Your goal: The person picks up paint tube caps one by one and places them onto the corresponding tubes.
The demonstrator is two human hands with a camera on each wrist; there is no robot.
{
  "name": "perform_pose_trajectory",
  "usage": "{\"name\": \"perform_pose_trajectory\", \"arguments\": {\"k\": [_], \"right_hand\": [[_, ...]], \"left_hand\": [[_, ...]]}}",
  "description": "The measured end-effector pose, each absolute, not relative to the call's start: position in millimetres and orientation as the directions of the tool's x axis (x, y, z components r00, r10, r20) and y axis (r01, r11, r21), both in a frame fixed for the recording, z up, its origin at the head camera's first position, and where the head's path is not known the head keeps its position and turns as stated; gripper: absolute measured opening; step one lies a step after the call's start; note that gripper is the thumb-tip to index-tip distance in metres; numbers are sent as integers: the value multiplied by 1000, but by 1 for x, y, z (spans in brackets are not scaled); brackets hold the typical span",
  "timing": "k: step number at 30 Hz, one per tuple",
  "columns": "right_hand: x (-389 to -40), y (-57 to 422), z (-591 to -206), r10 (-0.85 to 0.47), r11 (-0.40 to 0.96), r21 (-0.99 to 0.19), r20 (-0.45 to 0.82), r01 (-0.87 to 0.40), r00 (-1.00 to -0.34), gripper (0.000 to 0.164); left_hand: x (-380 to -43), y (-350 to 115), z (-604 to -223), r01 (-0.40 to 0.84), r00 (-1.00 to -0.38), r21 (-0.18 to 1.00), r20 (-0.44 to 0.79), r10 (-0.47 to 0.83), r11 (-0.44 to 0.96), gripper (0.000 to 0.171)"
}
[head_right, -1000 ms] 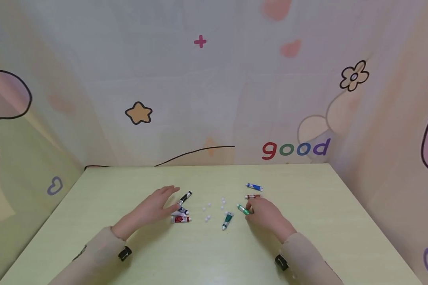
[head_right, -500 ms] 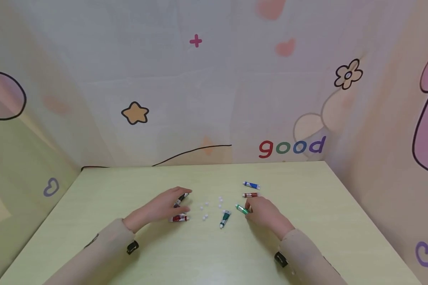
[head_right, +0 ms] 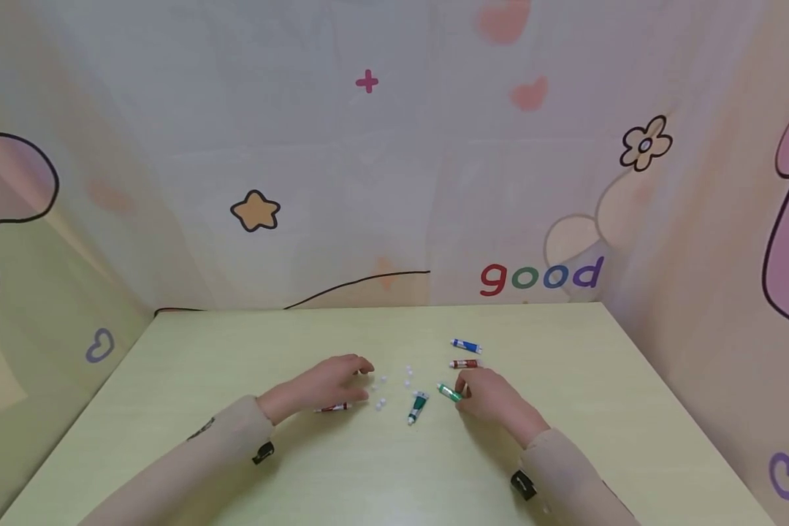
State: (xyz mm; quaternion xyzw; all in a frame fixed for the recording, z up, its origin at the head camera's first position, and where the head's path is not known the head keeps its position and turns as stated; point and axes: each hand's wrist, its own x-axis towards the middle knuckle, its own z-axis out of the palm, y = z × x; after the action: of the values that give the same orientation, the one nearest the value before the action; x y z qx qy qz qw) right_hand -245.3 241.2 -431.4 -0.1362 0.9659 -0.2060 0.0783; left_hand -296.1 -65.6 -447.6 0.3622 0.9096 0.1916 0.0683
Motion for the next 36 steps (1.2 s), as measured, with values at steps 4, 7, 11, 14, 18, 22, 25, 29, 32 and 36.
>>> {"name": "perform_pose_trajectory", "arguments": {"k": [4,7,11,14,18,22,25,29,32,36], "right_hand": [[-246,244,-432,-298,877,-421,-98,-232,-950,16],[-248,244,-432,-289,877,-426,-101,-221,-952,15],[-249,244,-432,-288,879,-423,-100,-221,-953,15],[-248,244,-431,-296,880,-414,-97,-232,-950,16],[-248,244,-431,-293,884,-407,-94,-231,-952,15],[-248,244,-432,-275,888,-409,-110,-209,-955,15],[-249,244,-432,-270,889,-412,-121,-199,-955,14],[-251,244,-432,-270,888,-416,-127,-196,-954,13],[-251,243,-433,-265,884,-429,-129,-187,-956,13],[-252,244,-434,-259,874,-448,-105,-187,-960,13]], "left_hand": [[-299,-61,-451,638,-718,397,-2,696,660,43],[-302,-59,-451,640,-717,388,-9,697,663,42],[-304,-54,-451,646,-718,365,-8,696,671,37],[-304,-50,-451,646,-720,358,-8,694,674,31],[-304,-46,-451,638,-723,371,-12,691,674,17],[-303,-43,-451,637,-722,377,-15,692,673,7],[-303,-42,-450,642,-719,378,-6,695,667,4],[-303,-43,-450,648,-716,382,9,698,659,4],[-303,-44,-450,644,-716,400,15,698,652,4],[-305,-47,-446,633,-721,438,34,692,638,4]]}}
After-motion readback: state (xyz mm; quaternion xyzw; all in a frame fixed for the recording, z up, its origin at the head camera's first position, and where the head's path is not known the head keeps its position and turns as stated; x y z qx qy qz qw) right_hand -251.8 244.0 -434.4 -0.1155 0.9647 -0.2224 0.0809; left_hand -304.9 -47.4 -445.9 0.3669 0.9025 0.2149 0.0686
